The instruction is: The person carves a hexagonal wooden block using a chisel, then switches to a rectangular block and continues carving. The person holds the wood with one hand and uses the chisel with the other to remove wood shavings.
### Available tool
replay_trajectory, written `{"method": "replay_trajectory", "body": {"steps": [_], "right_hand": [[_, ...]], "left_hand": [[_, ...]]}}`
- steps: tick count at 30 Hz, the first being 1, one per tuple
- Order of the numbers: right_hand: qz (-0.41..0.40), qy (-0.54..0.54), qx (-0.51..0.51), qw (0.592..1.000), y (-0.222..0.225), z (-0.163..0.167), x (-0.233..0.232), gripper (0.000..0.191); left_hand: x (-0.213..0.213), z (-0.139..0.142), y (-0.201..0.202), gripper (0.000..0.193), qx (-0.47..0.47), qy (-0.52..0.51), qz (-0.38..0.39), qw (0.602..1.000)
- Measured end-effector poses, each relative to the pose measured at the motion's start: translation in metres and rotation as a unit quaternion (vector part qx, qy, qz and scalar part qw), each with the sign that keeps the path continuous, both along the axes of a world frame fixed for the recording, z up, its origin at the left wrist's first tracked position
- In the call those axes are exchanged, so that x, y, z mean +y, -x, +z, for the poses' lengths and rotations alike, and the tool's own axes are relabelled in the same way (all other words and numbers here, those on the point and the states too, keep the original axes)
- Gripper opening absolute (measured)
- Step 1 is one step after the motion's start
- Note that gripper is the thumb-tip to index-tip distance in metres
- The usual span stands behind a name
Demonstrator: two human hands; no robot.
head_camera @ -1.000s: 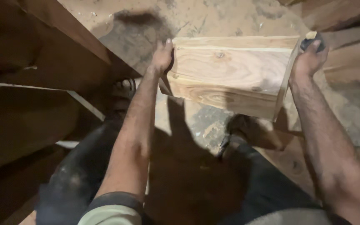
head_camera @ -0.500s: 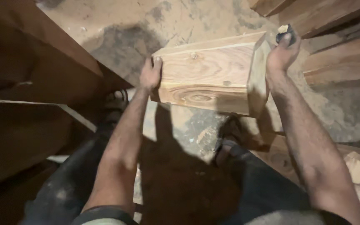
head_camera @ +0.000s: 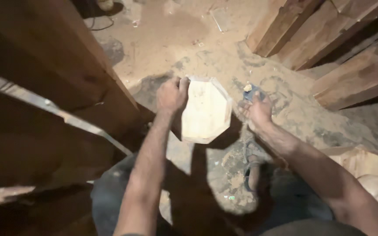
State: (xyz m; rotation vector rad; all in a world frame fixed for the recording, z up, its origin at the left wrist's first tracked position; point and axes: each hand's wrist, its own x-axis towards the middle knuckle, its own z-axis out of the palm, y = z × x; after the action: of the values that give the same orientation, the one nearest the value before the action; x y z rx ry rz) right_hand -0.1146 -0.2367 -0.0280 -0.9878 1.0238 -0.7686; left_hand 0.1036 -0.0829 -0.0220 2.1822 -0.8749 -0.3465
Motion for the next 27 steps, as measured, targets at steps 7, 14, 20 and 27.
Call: {"method": "replay_trajectory", "body": {"steps": [7,14,20,27], "right_hand": [[0.054,-0.038,-0.164,0.984,0.085,0.043,0.038,0.029],[-0.020,-0.067,-0.154,0.986,0.126,0.008,0.034,0.027],[0.020,-0.028,-0.126,0.992,0.106,0.001,0.019,0.030],[0.031,0.008,-0.131,0.991,0.106,0.003,0.014,0.026]], "left_hand": [[0.009,0.009,0.007,0.042,-0.101,0.043,-0.252,0.961],[-0.028,-0.014,0.028,0.038,-0.230,0.073,-0.323,0.915],[-0.034,-0.035,0.060,0.076,-0.183,-0.002,-0.272,0.945],[-0.006,-0.032,0.113,0.082,-0.183,0.029,-0.440,0.879]]}}
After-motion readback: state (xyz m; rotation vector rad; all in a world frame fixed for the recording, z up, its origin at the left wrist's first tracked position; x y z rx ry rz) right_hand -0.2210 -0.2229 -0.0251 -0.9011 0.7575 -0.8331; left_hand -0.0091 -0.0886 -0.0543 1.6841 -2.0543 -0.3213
